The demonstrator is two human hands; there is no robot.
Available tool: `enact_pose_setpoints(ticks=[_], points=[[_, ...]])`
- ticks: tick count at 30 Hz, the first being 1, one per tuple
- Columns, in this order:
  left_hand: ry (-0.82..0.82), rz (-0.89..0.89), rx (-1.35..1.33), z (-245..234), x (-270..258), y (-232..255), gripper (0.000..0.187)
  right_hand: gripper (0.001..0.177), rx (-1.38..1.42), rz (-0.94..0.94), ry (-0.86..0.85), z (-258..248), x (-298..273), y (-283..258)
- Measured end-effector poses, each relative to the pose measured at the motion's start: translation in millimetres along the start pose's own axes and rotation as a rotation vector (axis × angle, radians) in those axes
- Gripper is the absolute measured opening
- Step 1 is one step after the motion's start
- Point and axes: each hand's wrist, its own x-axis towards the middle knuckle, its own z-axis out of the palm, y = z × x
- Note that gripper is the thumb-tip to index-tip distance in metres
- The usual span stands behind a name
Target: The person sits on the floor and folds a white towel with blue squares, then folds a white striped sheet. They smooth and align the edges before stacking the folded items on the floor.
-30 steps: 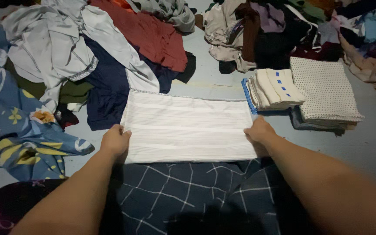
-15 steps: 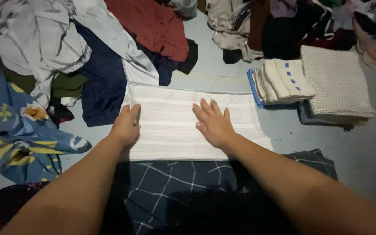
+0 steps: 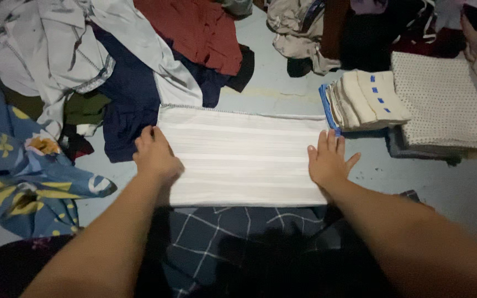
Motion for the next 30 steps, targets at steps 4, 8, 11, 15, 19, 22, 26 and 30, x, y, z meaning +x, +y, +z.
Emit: enact_pose_setpoints(ticks=[4, 8, 11, 15, 19, 22, 26, 30], points=[[0.197, 0.356, 0.115, 3.1, -4.5, 29.7, 0.066, 0.078, 0.211, -0.445, 0.344, 1.3, 2.1, -46.7], [-0.028, 0.542, 0.133, 33.6, 8.2, 57.5, 0.069, 0.068, 0.011, -0.629, 0.009, -1.6, -7.1, -120.6], [-0.113, 0.559, 0.162, 59.9, 18.0, 64.8, 0.063, 0.062, 0.162, -0.707, -0.017, -5.0, -14.3, -146.6], [-0.228, 0.47, 0.282, 75.6, 31.2, 58.4, 0.066, 0.062, 0.085, -0.684, -0.099, -9.2, -7.8, -141.3], [-0.192, 0.413, 0.29, 71.4, 34.0, 46.8, 0.07, 0.067, 0.013, -0.631, -0.099, -8.1, 7.7, -118.1], [-0.231, 0.314, 0.331, 63.0, 36.2, 41.4, 0.086, 0.067, 0.029, -0.574, -0.068, -5.6, 14.5, -97.7], [-0.228, 0.286, 0.313, 51.5, 40.6, 34.6, 0.103, 0.063, 0.007, -0.492, -0.022, -1.7, 22.1, -76.0], [-0.241, 0.266, 0.339, 47.4, 44.0, 28.3, 0.112, 0.063, 0.003, -0.387, -0.006, -2.9, 29.6, -48.2]])
